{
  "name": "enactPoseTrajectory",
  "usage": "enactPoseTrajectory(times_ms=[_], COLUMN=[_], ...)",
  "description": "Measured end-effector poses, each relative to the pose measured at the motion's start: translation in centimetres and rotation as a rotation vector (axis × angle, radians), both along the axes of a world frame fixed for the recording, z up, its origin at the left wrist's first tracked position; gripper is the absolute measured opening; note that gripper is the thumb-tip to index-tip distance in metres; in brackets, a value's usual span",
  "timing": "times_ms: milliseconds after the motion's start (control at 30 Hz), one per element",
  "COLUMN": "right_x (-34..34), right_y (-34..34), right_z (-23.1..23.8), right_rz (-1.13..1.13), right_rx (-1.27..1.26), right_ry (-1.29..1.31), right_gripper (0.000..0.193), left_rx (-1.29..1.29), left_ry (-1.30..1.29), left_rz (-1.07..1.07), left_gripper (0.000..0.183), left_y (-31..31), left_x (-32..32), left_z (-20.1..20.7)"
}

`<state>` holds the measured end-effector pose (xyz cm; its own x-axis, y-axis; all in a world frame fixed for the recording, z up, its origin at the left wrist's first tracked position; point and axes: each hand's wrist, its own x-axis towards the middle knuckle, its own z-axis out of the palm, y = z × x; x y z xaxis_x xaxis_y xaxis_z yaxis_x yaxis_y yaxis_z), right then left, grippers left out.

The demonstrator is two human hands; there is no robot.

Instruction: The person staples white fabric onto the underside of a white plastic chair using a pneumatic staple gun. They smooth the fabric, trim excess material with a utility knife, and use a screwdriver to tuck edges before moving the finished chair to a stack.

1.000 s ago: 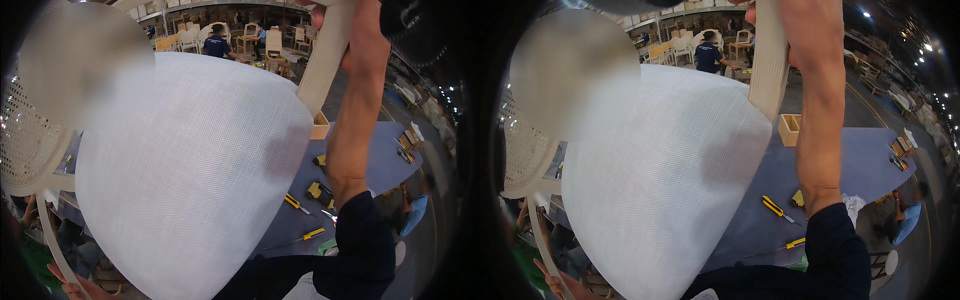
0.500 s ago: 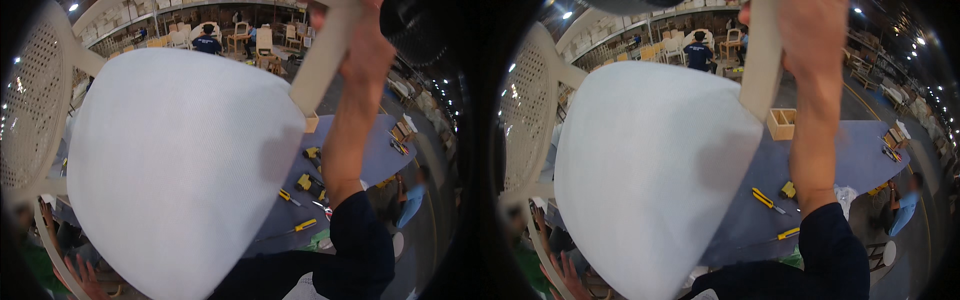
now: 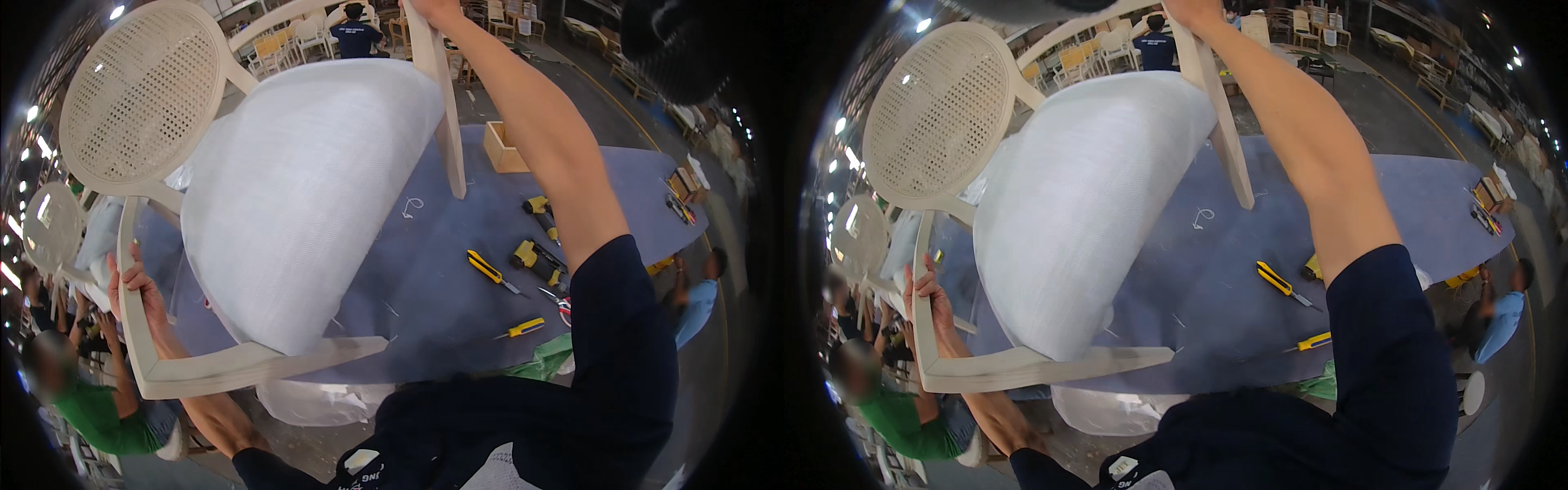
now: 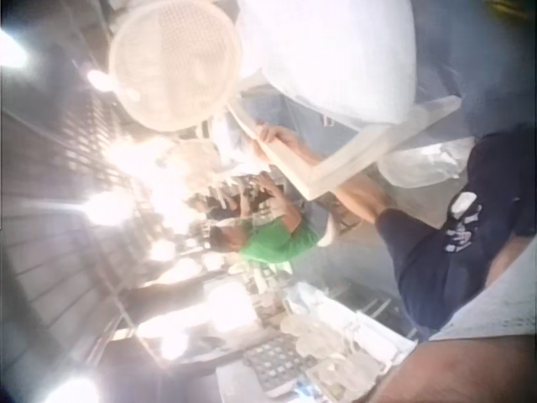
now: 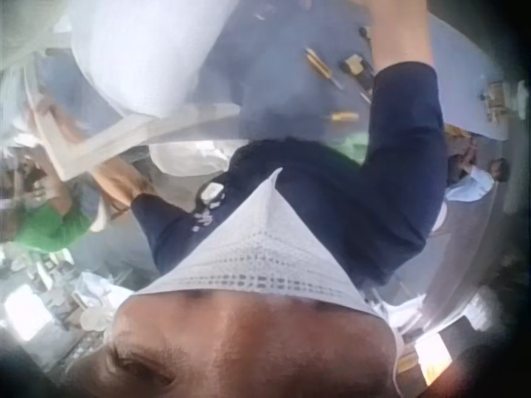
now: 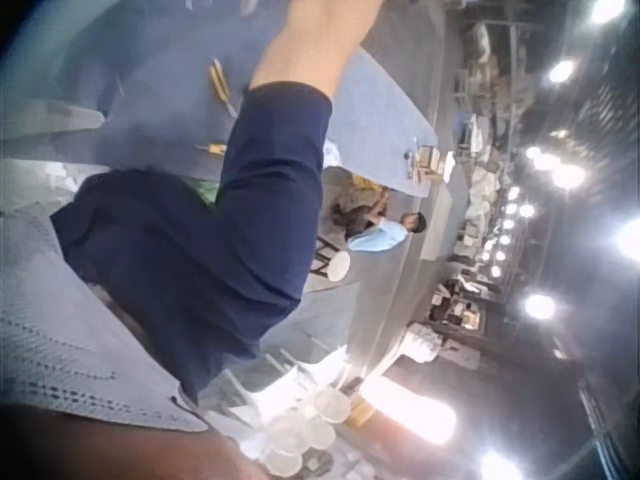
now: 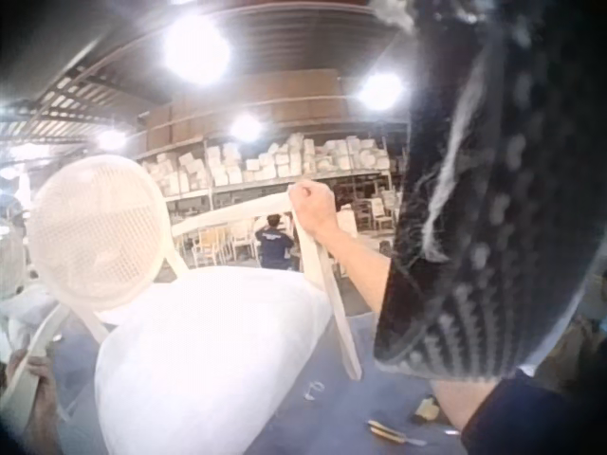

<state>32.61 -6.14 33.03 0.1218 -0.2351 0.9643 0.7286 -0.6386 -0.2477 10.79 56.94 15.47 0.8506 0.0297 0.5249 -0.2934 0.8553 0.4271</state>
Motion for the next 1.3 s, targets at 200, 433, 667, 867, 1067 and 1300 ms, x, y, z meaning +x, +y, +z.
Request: enactPoseTrajectory(times_ms=[200,433,667,867,1067,1300], right_x=[-2.2,-4.7,-13.4,-20.8,-30.4,-35.4], right_y=[-2.6,-5.9,-3.3,0.8,4.1,-0.8], right_z=[-4.3,-8.8,-14.3,-16.1,-18.0,-32.5], right_rz=[0.201,-0.040,0.571,0.925,0.771,0.920], right_rx=[0.169,0.288,0.360,0.535,0.387,0.171], right_ry=[0.295,0.256,0.578,0.340,0.279,0.302], right_gripper=[0.031,0.034,0.050,0.071,0.070,0.049], left_rx=[0.057,0.419,0.717,0.690,0.900,0.912], left_ry=[0.209,0.259,0.432,0.658,0.692,0.852], left_rz=[-0.075,-0.371,0.437,1.226,1.247,1.387], left_gripper=[0.049,0.050,0.054,0.063,0.063,0.070], left_y=[-1.8,2.3,1.3,-15.7,1.4,-0.5], left_x=[5.3,19.6,4.2,-5.6,-6.4,-7.0], left_z=[5.1,11.1,8.3,4.7,5.8,7.5])
